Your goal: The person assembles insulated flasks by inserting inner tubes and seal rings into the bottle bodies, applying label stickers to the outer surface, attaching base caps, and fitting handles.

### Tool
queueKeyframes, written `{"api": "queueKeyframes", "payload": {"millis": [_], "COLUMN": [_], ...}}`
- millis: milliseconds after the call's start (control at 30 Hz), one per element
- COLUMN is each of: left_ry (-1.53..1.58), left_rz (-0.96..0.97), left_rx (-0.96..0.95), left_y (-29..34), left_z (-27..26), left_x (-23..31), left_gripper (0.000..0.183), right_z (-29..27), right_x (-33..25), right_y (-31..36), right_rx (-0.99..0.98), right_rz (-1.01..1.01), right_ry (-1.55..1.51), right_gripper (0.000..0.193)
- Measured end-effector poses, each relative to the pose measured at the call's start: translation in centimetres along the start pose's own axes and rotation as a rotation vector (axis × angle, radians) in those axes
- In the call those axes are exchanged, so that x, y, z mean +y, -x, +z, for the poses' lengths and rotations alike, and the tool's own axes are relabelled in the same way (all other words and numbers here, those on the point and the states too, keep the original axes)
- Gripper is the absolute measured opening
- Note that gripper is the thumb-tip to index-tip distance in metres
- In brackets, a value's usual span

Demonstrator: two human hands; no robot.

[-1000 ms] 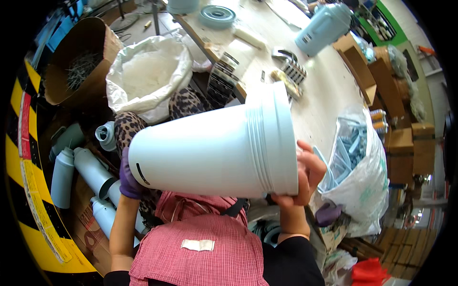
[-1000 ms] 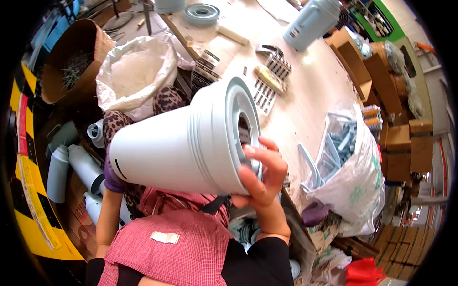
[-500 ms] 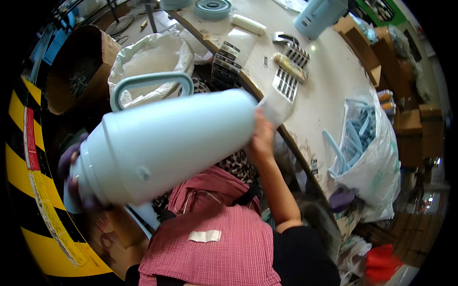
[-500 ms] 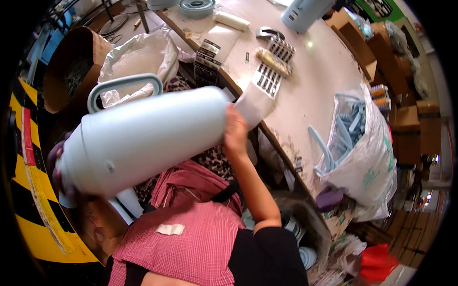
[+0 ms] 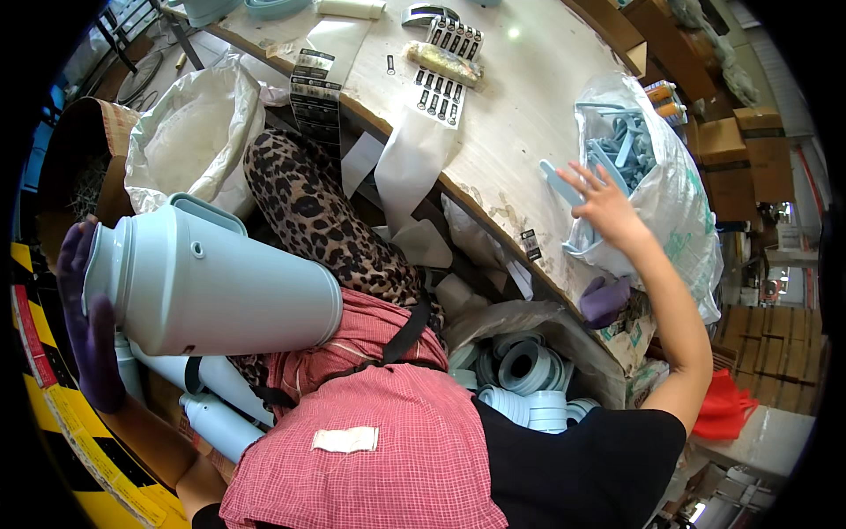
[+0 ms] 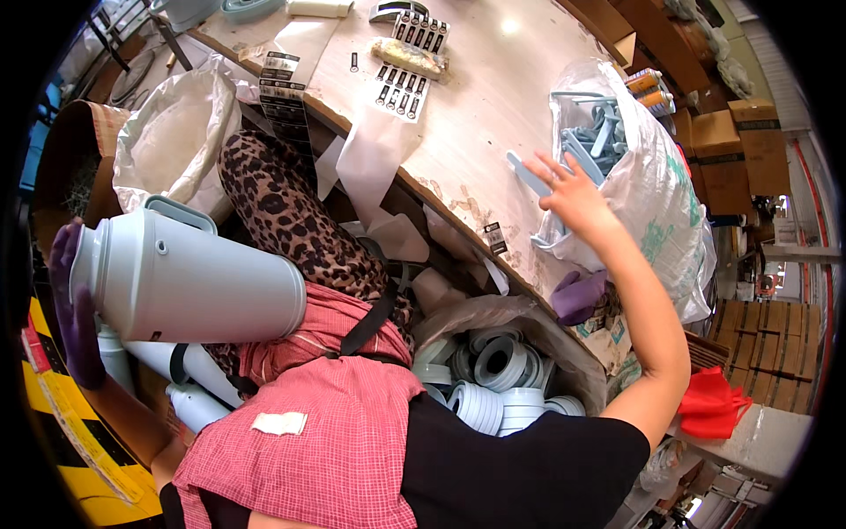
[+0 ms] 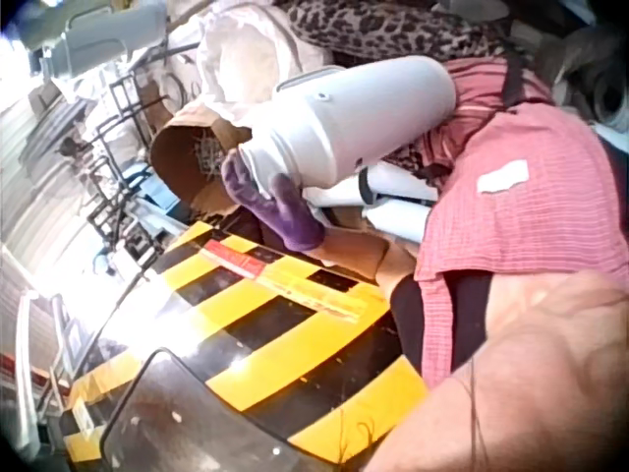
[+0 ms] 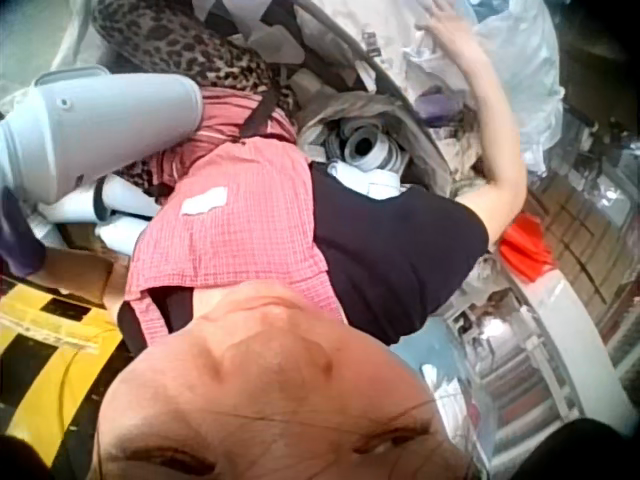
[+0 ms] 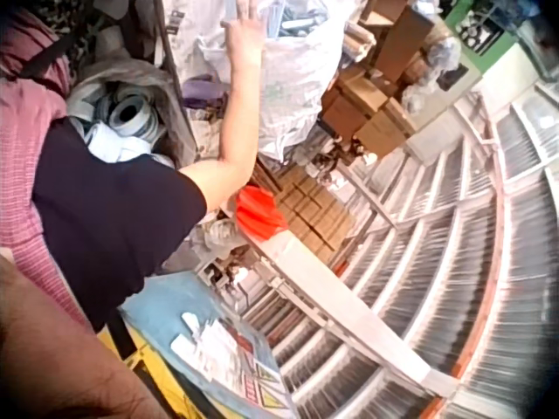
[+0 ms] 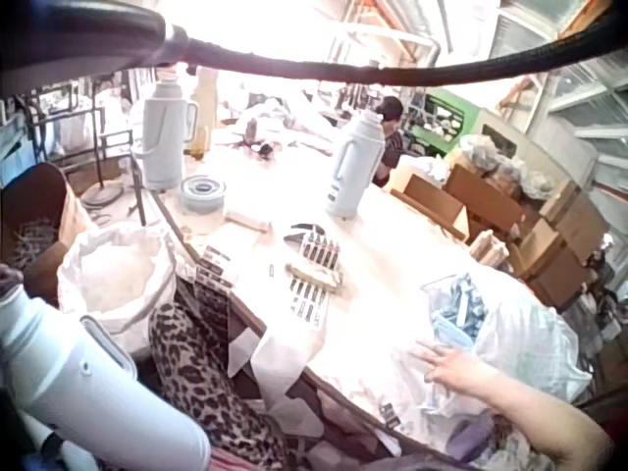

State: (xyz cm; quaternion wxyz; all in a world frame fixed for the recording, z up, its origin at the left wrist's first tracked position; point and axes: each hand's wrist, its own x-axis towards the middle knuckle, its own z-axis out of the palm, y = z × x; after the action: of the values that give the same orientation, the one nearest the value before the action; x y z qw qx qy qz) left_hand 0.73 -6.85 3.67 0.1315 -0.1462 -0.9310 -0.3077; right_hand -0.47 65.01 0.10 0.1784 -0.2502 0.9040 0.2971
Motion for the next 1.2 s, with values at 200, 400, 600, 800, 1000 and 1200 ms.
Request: {"api": "queueKeyframes", "payload": {"millis": [200,400,600,800,1000,1200], "left_ry": [0.253,0.100,0.109,0.196,0.106,0.035], "left_rz": [-0.193,0.003,-0.090,-0.096,0.208,0.082], "left_rx": [0.291,0.436,0.514,0.761,0.346,0.201], "left_y": [-0.3,3.5,4.5,6.0,8.2,8.1], "left_z": [0.0,3.0,4.3,6.0,5.4,6.4], "left_x": [0.3,2.8,2.6,3.9,9.3,12.1], "left_gripper": [0.071,0.084,0.081,0.076,0.100,0.107], "right_z": [-1.5,2.8,3.4,7.5,-4.8,-20.9], "right_x": [7.4,12.0,16.3,12.9,-0.4,-24.6], "right_y": [-1.7,-2.7,-3.2,-4.1,-13.5,-19.7], "right_rx": [0.437,0.627,0.562,1.443,1.879,1.251], "right_rz": [0.160,0.255,0.558,1.038,0.815,-0.494], "right_ry": [-0.623,-0.981,-1.170,-0.847,-0.640,-2.396], "right_gripper": [0.047,0.047,0.046,0.056,0.082,0.064]}}
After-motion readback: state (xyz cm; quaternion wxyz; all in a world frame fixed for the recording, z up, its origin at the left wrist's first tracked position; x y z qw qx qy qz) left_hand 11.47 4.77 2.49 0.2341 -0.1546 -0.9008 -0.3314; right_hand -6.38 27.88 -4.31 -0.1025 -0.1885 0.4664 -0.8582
